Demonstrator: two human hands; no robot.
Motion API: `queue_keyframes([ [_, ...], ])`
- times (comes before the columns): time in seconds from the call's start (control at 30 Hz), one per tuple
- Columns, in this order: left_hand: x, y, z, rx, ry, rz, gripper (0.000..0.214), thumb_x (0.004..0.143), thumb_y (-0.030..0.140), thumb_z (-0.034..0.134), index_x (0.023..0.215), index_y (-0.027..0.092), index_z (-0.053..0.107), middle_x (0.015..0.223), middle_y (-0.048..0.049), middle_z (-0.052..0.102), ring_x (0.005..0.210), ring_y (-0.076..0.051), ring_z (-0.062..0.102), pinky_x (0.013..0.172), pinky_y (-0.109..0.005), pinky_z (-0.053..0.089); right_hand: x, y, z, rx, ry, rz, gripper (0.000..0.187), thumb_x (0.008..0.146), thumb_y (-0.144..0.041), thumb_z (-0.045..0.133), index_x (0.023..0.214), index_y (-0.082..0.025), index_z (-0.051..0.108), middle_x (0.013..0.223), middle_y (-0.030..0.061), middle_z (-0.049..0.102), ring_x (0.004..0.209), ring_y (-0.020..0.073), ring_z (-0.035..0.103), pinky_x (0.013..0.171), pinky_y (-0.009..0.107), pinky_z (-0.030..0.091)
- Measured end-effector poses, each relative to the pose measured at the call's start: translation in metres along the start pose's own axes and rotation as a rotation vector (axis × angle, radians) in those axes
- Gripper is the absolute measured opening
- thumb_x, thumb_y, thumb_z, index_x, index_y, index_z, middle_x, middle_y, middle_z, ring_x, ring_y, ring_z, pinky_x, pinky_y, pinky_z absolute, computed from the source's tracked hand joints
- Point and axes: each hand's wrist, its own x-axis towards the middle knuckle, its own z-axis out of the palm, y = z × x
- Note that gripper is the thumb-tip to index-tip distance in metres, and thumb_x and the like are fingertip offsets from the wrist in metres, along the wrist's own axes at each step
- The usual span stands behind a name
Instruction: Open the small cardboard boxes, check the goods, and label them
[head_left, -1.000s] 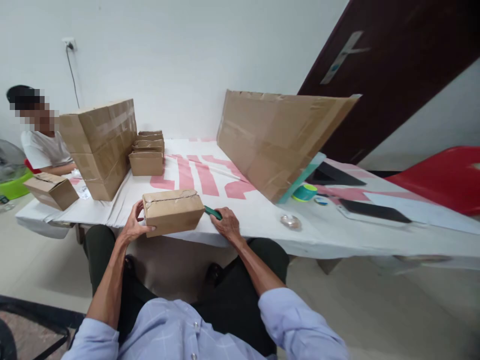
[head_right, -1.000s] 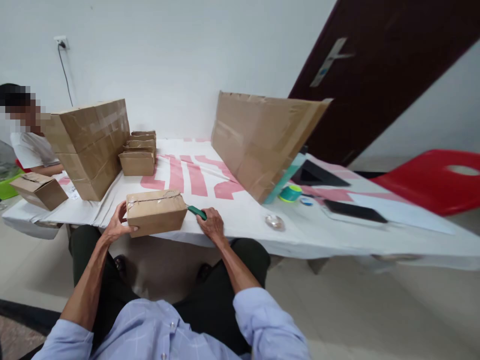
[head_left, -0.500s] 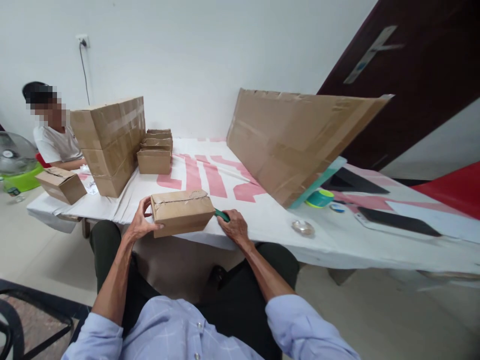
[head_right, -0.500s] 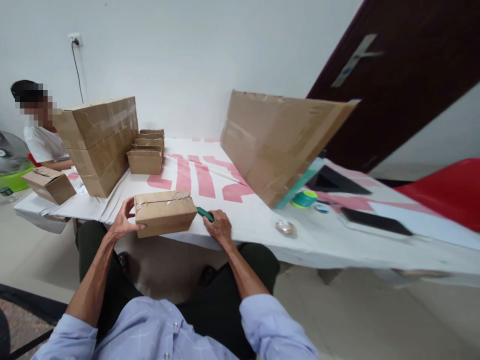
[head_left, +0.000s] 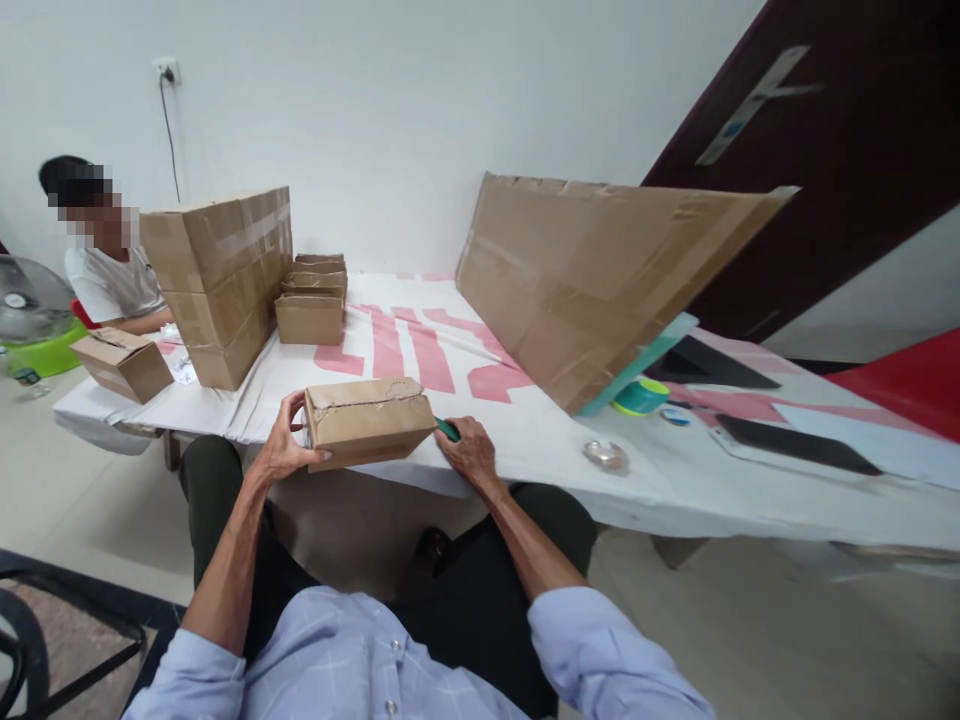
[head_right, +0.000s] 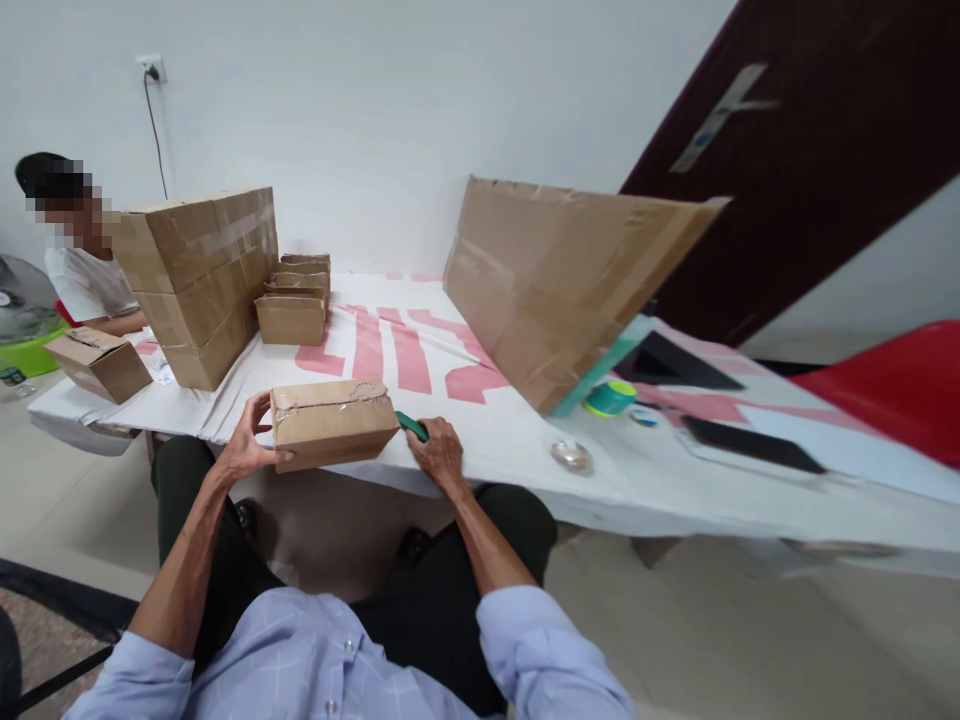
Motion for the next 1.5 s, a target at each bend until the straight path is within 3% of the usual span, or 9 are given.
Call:
queue_keyframes([
  [0.27,-0.003,0.0,0.005,0.019,0.024,0.007,0.12,0.057,0.049,0.1,0.157,0.027,0.037,0.162,-0.0192,0.043,0.152,-0.043,0.041,0.113,-0.057,0.046,0.0,-0.001,-0.004,0.033,-0.03,0.037,0.024,0.086,-0.039,0.06,0.096,-0.021,0.072,0.098,0.0142,0.07,0.095,0.0301,0.059,0.091,0.042,0.048],
  [0.47,-0.01,-0.023,0.003,0.01,-0.046,-0.046,0.13,0.06,0.052,0.098,0.165,0.029,0.026,0.171,-0.021,0.033,0.158,-0.045,0.032,0.115,-0.062,0.042,0.001,-0.015,-0.015,0.123,0.03,0.054,0.031,0.083,-0.045,0.059,0.095,-0.02,0.072,0.097,0.014,0.069,0.097,0.0306,0.058,0.092,0.046,0.049],
  [0.67,-0.019,-0.047,0.015,-0.186,-0.061,-0.045,0.142,0.051,0.054,0.102,0.167,0.027,0.025,0.169,-0.0211,0.037,0.158,-0.044,0.032,0.125,-0.061,0.032,0.022,-0.064,-0.045,0.505,0.291,0.269,0.049,0.097,-0.058,0.048,0.107,-0.017,0.074,0.108,0.0139,0.07,0.099,0.028,0.063,0.086,0.045,0.054],
  [0.83,-0.025,-0.056,0.021,-0.224,-0.045,-0.016,0.142,0.049,0.048,0.103,0.167,0.025,0.028,0.166,-0.0194,0.04,0.156,-0.043,0.035,0.127,-0.061,0.029,0.037,-0.115,-0.062,0.655,0.114,0.01,0.045,0.092,-0.058,0.063,0.116,-0.022,0.076,0.122,0.0126,0.07,0.113,0.0296,0.066,0.097,0.048,0.056],
  [0.97,-0.031,-0.049,0.018,-0.136,0.019,-0.039,0.137,0.05,0.04,0.102,0.166,0.024,0.03,0.162,-0.0183,0.044,0.151,-0.043,0.04,0.126,-0.061,0.033,0.032,-0.131,-0.06,0.628,0.069,-0.045,0.041,0.089,-0.058,0.066,0.107,-0.023,0.078,0.117,0.012,0.072,0.114,0.0305,0.066,0.107,0.053,0.053],
  [1.17,-0.029,-0.018,0.016,-0.109,0.085,-0.068,0.135,0.052,0.045,0.101,0.165,0.026,0.031,0.167,-0.0167,0.035,0.152,-0.043,0.037,0.117,-0.054,0.046,0.025,-0.12,-0.058,0.653,0.041,0.041,0.04,0.091,-0.056,0.061,0.105,-0.022,0.079,0.119,0.0123,0.071,0.117,0.0308,0.065,0.106,0.054,0.053],
  [1.3,-0.027,-0.004,0.021,-0.078,0.1,-0.011,0.127,0.054,0.045,0.101,0.161,0.025,0.036,0.162,-0.0164,0.04,0.148,-0.042,0.043,0.121,-0.056,0.042,0.024,-0.115,-0.057,0.633,0.07,0.047,0.039,0.093,-0.053,0.055,0.102,-0.023,0.079,0.114,0.012,0.073,0.113,0.0301,0.066,0.106,0.053,0.053],
  [1.5,-0.029,0.001,0.028,-0.064,0.1,0.061,0.123,0.055,0.044,0.101,0.158,0.025,0.037,0.161,-0.0165,0.04,0.148,-0.042,0.042,0.124,-0.058,0.037,0.02,-0.113,-0.057,0.654,0.1,0.071,0.043,0.093,-0.054,0.052,0.1,-0.021,0.079,0.114,0.013,0.075,0.113,0.0309,0.066,0.107,0.053,0.051],
])
